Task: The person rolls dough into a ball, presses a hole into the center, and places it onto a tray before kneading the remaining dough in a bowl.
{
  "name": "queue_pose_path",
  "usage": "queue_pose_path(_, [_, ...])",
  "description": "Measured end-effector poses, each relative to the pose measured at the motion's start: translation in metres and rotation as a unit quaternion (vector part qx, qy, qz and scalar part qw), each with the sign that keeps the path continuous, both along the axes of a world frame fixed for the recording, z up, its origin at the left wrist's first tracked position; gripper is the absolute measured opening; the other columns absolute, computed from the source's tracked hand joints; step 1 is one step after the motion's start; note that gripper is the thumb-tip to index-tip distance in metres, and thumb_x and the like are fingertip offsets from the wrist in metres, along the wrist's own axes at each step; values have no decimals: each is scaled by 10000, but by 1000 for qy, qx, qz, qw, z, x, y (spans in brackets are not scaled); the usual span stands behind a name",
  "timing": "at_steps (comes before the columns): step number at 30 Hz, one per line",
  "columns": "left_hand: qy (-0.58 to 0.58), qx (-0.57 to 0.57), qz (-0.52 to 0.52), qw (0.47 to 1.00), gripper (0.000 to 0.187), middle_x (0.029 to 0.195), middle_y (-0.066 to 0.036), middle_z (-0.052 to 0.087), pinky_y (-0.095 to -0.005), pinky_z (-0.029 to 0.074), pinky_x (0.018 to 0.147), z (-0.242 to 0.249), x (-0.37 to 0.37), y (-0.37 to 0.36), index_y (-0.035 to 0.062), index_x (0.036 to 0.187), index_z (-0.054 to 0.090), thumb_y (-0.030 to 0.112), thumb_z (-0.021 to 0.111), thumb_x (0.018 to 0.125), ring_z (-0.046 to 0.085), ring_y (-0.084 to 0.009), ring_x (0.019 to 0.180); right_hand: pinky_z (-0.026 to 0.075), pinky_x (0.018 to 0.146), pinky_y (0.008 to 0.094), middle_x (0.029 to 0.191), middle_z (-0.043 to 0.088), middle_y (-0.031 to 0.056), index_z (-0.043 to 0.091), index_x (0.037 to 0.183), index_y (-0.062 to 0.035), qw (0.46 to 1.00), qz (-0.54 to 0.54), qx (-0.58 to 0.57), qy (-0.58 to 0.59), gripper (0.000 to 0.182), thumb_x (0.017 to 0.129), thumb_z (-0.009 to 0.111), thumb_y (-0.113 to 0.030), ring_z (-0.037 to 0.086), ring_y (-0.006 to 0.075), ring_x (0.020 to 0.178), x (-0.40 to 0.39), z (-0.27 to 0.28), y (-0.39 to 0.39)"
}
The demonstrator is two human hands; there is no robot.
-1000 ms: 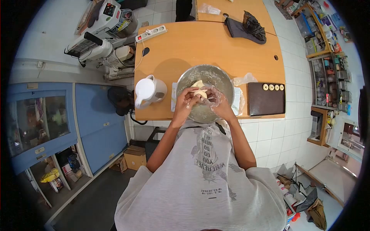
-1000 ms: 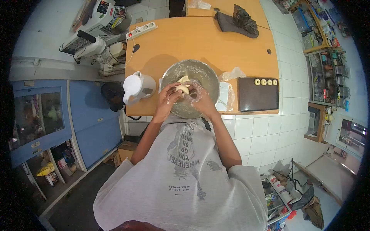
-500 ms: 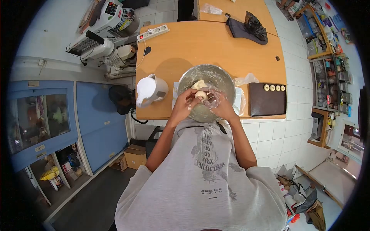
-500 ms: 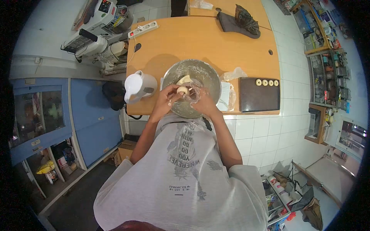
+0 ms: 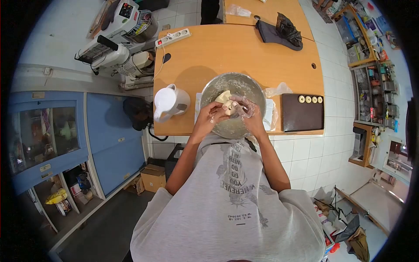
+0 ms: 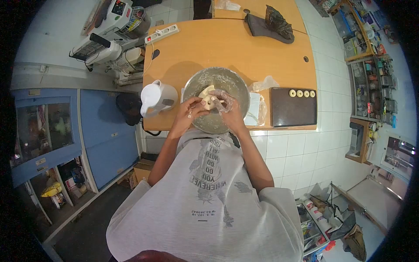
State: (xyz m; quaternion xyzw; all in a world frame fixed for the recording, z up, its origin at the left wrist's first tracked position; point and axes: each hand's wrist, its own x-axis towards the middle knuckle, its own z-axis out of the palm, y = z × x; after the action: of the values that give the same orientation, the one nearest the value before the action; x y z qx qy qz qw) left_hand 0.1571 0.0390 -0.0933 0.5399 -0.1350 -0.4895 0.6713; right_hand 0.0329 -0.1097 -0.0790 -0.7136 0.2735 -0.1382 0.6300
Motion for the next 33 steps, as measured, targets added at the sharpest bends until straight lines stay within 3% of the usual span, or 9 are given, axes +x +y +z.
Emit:
queue_pose_path(6, [71, 5, 25, 997, 316, 1146, -145, 667, -350, 623, 923, 4, 1, 0, -75, 1183, 622, 198, 669, 1032, 707, -198, 1027, 557, 917, 343, 1188, 726, 108, 701, 1257, -24, 998, -25, 31, -40, 262, 1035, 635, -146, 695, 206, 1089, 0, -6, 2])
queue_pose_path(18, [-62, 28, -20, 997, 333, 1068, -117, 655, -355, 646, 875, 3, 2, -1, -89, 1178, 632, 211, 664, 1037, 714, -200, 1007, 576, 926, 345, 1163, 729, 104, 680, 1277, -12, 999, 9, 46, -16, 279, 1012, 653, -94, 700, 202, 1079, -3, -7, 2])
queue_pose_path(29, [41, -7, 34, 999, 382, 1127, -169, 700, -352, 628, 927, 1, 3, 4, -98, 1250, 612, 248, 543, 1103, 733, -238, 1034, 562, 956, 337, 1198, 727, 98, 679, 1282, -4, 991, -33, 118, -55, 262, 1051, 616, -112, 686, 183, 1106, -5, -15, 1])
queue_pose_path(33, [65, -3, 47, 997, 378, 1125, -159, 701, -360, 618, 943, 3, 3, 3, -97, 1256, 616, 239, 579, 1087, 724, -233, 1054, 574, 942, 332, 1208, 719, 93, 681, 1279, -3, 984, -50, 155, -71, 259, 1047, 623, -102, 676, 171, 1116, -6, -16, 1])
